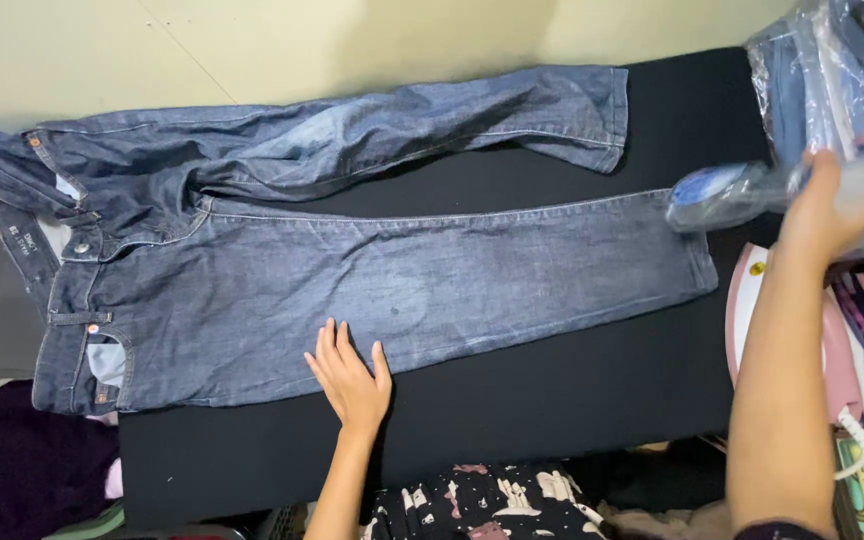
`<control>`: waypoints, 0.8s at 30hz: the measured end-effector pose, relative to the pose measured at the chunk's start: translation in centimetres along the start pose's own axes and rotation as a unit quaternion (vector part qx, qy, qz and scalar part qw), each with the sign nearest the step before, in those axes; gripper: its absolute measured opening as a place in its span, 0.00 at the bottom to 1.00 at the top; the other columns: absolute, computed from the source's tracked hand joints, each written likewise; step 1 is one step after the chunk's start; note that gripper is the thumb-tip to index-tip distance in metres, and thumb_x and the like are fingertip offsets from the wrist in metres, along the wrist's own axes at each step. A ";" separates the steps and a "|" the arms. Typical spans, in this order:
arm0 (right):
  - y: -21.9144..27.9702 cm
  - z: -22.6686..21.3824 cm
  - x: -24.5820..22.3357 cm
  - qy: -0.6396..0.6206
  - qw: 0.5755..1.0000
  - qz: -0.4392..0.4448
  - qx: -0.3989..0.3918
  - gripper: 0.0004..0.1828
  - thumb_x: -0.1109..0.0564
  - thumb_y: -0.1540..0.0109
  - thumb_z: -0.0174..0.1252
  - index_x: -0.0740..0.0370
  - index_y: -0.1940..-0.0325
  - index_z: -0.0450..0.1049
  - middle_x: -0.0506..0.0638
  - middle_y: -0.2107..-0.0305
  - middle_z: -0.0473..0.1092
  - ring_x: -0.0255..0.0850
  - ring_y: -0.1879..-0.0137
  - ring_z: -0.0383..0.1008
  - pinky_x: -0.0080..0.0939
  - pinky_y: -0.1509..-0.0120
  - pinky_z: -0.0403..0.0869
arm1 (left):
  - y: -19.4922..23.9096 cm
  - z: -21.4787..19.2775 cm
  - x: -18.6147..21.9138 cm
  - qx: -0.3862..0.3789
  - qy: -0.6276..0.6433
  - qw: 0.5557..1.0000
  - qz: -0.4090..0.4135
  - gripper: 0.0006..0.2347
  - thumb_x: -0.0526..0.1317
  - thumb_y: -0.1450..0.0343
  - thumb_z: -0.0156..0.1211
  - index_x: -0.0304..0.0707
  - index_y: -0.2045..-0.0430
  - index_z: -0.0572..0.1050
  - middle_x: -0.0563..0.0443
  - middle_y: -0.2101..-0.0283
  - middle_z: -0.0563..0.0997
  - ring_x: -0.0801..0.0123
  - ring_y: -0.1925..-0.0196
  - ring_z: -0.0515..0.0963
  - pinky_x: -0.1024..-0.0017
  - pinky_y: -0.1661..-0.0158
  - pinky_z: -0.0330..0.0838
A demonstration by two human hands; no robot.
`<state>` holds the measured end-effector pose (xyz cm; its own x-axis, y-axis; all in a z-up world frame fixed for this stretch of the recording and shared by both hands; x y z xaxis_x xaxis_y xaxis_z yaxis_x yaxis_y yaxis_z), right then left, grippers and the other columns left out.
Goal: Ironing a pair of denim jeans on an ironing board.
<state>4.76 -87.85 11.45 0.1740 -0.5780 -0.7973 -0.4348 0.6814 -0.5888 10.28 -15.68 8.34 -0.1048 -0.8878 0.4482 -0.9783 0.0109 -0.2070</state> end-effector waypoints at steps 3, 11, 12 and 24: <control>-8.0 3.4 13.6 0.113 0.990 -0.081 0.022 0.46 0.67 0.33 0.69 0.72 0.20 0.47 0.64 0.24 0.55 0.54 0.16 0.53 0.49 0.12 0.46 | 0.0 0.1 -0.1 -0.002 -0.010 1.000 0.009 0.26 0.45 0.27 0.58 0.23 0.39 0.65 0.31 0.31 0.63 0.39 0.26 0.60 0.38 0.30 0.47; -2.2 6.7 5.1 0.298 0.951 0.012 -0.083 0.46 0.58 0.42 0.72 0.77 0.29 0.54 0.70 0.33 0.58 0.62 0.31 0.62 0.56 0.25 0.60 | -0.6 -4.0 0.1 -0.100 0.078 0.984 0.125 0.36 0.48 0.43 0.72 0.31 0.42 0.67 0.34 0.33 0.64 0.42 0.30 0.61 0.41 0.35 0.53; 0.6 6.1 3.7 0.296 0.951 0.012 -0.084 0.46 0.58 0.42 0.72 0.77 0.29 0.54 0.70 0.33 0.58 0.62 0.31 0.62 0.56 0.25 0.60 | -0.6 -4.1 -1.1 -0.099 0.076 0.984 0.123 0.36 0.48 0.43 0.72 0.31 0.42 0.67 0.34 0.33 0.64 0.42 0.30 0.61 0.41 0.35 0.53; 13.7 2.0 0.7 0.549 0.770 0.189 -0.266 0.40 0.30 0.33 0.63 0.75 0.47 0.70 0.76 0.57 0.73 0.72 0.50 0.74 0.66 0.48 0.72 | -0.8 -4.8 -6.2 -0.076 -0.067 0.978 0.182 0.28 0.21 0.36 0.49 0.32 0.38 0.70 0.40 0.33 0.71 0.48 0.28 0.66 0.53 0.33 0.62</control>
<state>0.70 -78.00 2.59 -0.7779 -0.6141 -0.1334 -0.6223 0.7823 0.0278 10.89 -7.96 9.86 -0.4358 -0.8651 0.2485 -0.8973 0.3963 -0.1944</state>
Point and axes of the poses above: each hand's wrist, its own y-axis away from the middle knuckle, its own z-axis out of the palm, x = y × z, the point moved 9 cm from there along -y, towards the middle knuckle
